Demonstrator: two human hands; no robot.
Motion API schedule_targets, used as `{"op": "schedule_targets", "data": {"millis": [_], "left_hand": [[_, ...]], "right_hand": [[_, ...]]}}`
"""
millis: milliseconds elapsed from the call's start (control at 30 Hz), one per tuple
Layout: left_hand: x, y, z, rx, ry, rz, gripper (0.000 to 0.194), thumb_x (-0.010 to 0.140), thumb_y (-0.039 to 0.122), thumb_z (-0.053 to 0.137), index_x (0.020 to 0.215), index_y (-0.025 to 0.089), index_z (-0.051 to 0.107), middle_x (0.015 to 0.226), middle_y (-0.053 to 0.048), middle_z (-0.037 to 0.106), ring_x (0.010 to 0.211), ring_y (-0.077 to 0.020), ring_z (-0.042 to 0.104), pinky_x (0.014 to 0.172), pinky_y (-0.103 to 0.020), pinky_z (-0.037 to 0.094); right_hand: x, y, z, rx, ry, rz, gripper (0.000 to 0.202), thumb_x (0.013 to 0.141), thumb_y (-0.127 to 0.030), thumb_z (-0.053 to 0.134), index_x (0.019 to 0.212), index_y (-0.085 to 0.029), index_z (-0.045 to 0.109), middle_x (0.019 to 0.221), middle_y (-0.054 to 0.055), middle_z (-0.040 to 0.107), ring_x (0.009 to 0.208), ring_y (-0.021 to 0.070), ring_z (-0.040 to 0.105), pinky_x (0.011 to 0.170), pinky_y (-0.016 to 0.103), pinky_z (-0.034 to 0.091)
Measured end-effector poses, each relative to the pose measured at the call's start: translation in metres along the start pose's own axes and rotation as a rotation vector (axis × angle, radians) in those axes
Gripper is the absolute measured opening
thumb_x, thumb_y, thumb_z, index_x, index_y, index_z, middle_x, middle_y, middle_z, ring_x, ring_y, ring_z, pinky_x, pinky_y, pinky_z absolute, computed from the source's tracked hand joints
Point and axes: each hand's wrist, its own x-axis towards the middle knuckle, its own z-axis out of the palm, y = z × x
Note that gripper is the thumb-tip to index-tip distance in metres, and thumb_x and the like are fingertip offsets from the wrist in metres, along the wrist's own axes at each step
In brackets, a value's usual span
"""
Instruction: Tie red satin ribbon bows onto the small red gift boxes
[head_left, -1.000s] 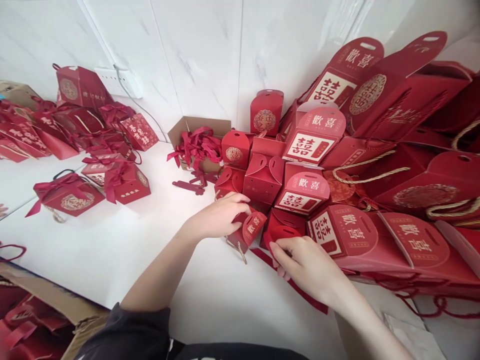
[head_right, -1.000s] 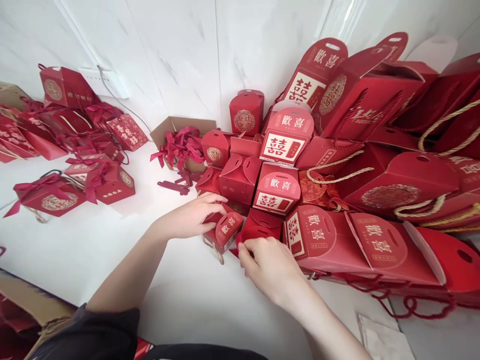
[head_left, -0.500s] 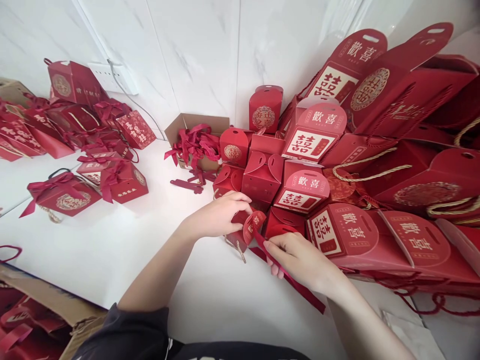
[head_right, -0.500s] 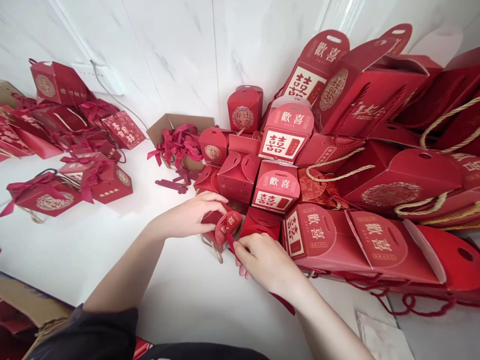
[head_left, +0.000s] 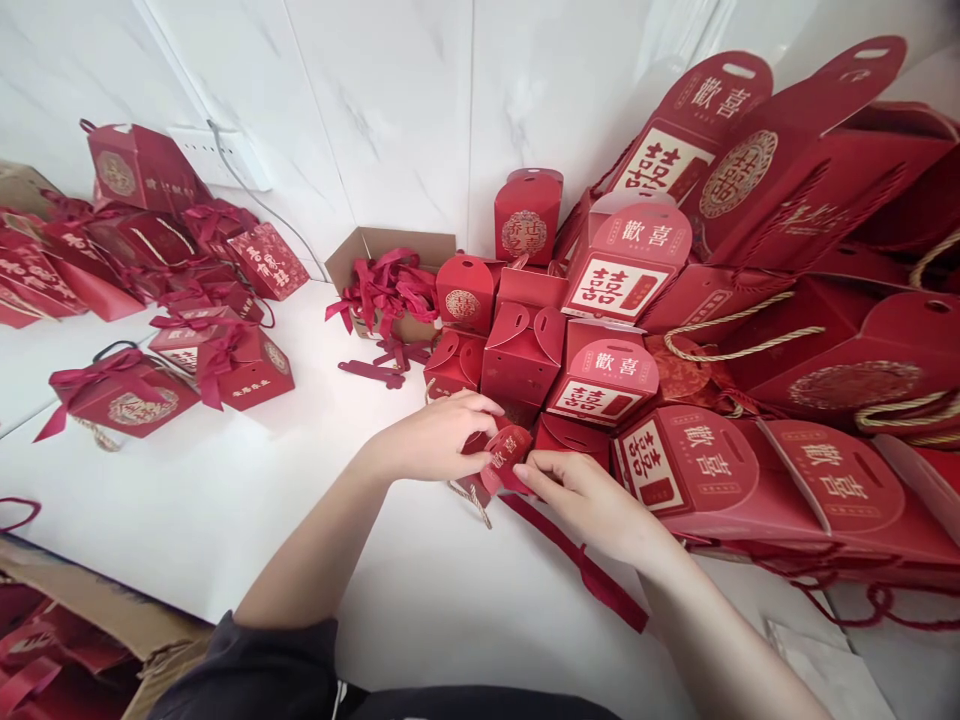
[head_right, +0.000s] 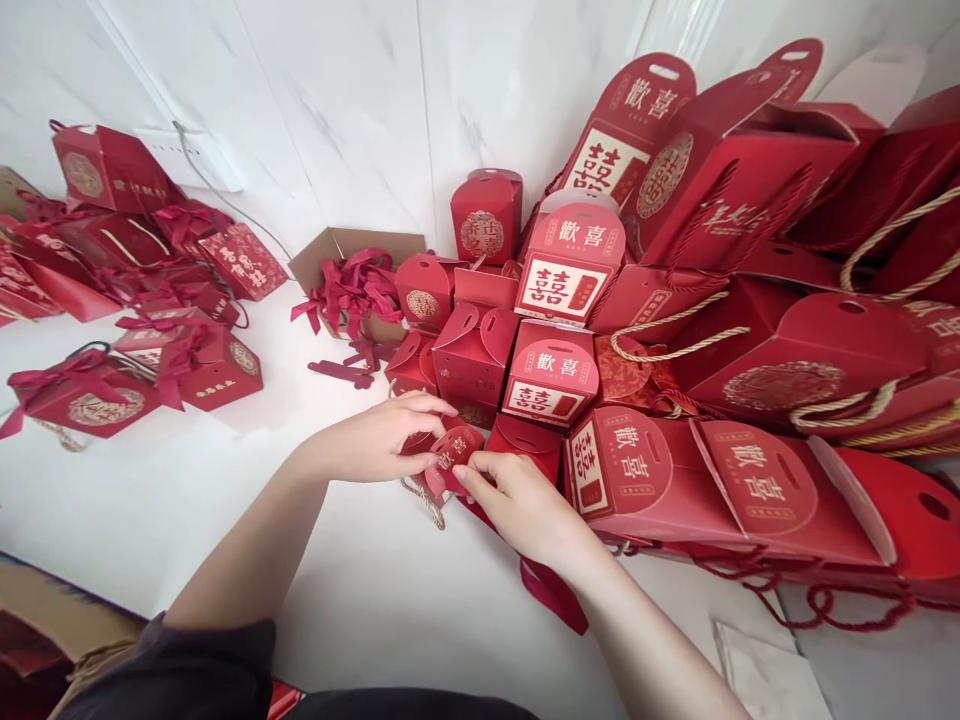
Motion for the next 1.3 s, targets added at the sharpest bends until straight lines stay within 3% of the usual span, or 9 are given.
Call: {"op": "schedule_targets", "data": {"millis": [100,233,467,633,800,933,1133,1300], "left_hand": [[-0.002,0.000,-0.004,-0.015,-0.052,0.008,0.014,0.088,0.025,0.055,0.086,0.019,0.067,0.140,-0.007,0.054,0.125,-0.0254,0.054,0.104,-0.037,0.045],[-0.004,0.000,-0.008,-0.021,-0.089,0.013,0.020,0.088,0.016,0.049,0.086,0.019,0.069,0.142,-0.005,0.053,0.126,-0.0246,0.053,0.105,-0.035,0.044],[-0.003,-0.001,-0.008,-0.013,-0.085,0.023,0.039,0.089,0.009,0.042,0.114,0.023,0.068,0.143,-0.004,0.053,0.132,-0.0227,0.049,0.112,-0.035,0.039],[-0.004,-0.002,-0.005,-0.037,-0.051,0.048,0.035,0.089,0.011,0.046,0.111,0.024,0.070,0.141,-0.005,0.055,0.129,-0.0232,0.052,0.109,-0.035,0.042],[-0.003,0.000,-0.003,-0.076,-0.028,0.063,0.022,0.090,0.016,0.049,0.090,0.020,0.071,0.137,-0.007,0.056,0.124,-0.0239,0.055,0.105,-0.036,0.044],[0.000,0.003,-0.004,-0.080,-0.014,0.077,0.023,0.092,0.019,0.047,0.083,0.018,0.067,0.129,-0.007,0.061,0.117,-0.0224,0.058,0.101,-0.035,0.045],[-0.002,0.007,-0.011,-0.073,0.036,0.020,0.022,0.091,0.021,0.049,0.084,0.020,0.070,0.126,-0.004,0.064,0.108,-0.0205,0.063,0.094,-0.032,0.046],[-0.003,0.004,-0.012,-0.075,-0.013,0.019,0.025,0.092,0.021,0.047,0.088,0.022,0.072,0.126,-0.003,0.065,0.115,-0.0209,0.060,0.100,-0.033,0.043]], "right_hand": [[0.001,0.001,0.000,0.033,-0.022,0.045,0.038,0.099,-0.039,0.043,0.067,-0.020,0.046,0.059,-0.005,0.054,0.053,0.0108,0.053,0.053,0.023,0.035],[0.004,0.005,0.003,0.139,-0.053,0.066,0.029,0.098,-0.033,0.041,0.075,-0.020,0.052,0.071,-0.001,0.068,0.055,0.0117,0.064,0.055,0.022,0.044],[0.011,0.010,0.010,0.204,-0.013,0.063,0.030,0.099,-0.037,0.040,0.077,-0.020,0.052,0.070,0.000,0.071,0.053,0.0130,0.066,0.057,0.024,0.049],[0.012,0.008,0.013,0.168,0.018,0.071,0.031,0.099,-0.039,0.039,0.079,-0.020,0.055,0.068,-0.001,0.070,0.052,0.0136,0.066,0.058,0.024,0.049],[0.012,0.005,0.016,0.154,0.036,0.062,0.032,0.100,-0.040,0.038,0.081,-0.020,0.056,0.066,-0.002,0.070,0.051,0.0138,0.065,0.060,0.025,0.048],[0.011,0.002,0.016,0.081,0.065,-0.004,0.032,0.101,-0.038,0.041,0.078,-0.021,0.055,0.068,-0.002,0.068,0.055,0.0136,0.063,0.063,0.025,0.046],[0.009,0.004,0.011,-0.168,0.267,-0.138,0.027,0.099,-0.035,0.047,0.080,-0.021,0.060,0.077,0.000,0.067,0.067,0.0158,0.059,0.063,0.025,0.038],[0.011,0.005,0.013,-0.154,0.238,-0.121,0.028,0.099,-0.034,0.047,0.080,-0.021,0.061,0.077,0.000,0.068,0.066,0.0162,0.058,0.061,0.024,0.037]]}}
